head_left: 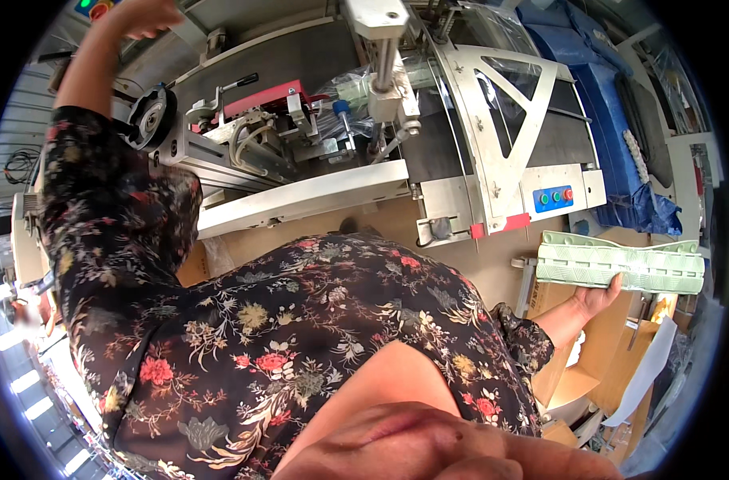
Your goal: The person takes rolled plastic products from a large cardboard box and feeds them one at a time into the intake of a processing machine, repeating this action with several rolls of different colors.
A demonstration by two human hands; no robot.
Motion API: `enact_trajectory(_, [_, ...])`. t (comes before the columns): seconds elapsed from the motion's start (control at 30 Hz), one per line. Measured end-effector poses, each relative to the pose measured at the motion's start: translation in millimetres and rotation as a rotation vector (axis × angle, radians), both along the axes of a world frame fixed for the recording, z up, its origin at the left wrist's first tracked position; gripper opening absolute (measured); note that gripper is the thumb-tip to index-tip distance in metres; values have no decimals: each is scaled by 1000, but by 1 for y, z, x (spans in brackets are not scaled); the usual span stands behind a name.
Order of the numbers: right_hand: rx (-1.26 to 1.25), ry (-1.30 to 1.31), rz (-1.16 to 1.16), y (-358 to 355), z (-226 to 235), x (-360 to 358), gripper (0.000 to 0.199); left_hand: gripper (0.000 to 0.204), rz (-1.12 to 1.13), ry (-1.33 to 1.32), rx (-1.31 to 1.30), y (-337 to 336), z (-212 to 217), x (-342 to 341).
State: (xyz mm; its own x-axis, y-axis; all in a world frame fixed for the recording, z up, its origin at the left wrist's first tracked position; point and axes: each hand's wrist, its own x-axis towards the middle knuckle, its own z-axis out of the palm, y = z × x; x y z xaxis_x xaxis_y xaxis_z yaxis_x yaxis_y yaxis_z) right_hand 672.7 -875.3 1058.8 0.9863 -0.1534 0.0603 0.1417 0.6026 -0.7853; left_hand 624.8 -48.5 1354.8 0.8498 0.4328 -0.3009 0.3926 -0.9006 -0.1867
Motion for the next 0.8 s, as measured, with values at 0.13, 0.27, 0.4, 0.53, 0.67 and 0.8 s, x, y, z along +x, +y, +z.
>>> enact_trajectory(0.13, [-3, 16, 5, -18, -19, 0, 67, 44, -279, 174, 133, -52, -114, 38])
enact_trajectory(0.27, [12, 19, -24, -40, -45, -9, 67, 48, -345, 408, 194, -105, -216, 76])
enact_trajectory(0.4, [61, 110, -138, -58, -71, -30, 69, 49, -234, 376, 53, -120, -300, 106])
enact_trajectory(0.53, [69, 197, -254, -67, -87, -58, 72, 48, -338, 321, -97, -116, -375, 120])
enact_trajectory(0.67, [117, 219, -312, -67, -93, -82, 70, 45, -271, 305, -200, -108, -420, 116])
enact_trajectory(0.8, [140, 247, -344, -59, -89, -93, 70, 42, -209, 286, -275, -99, -436, 102])
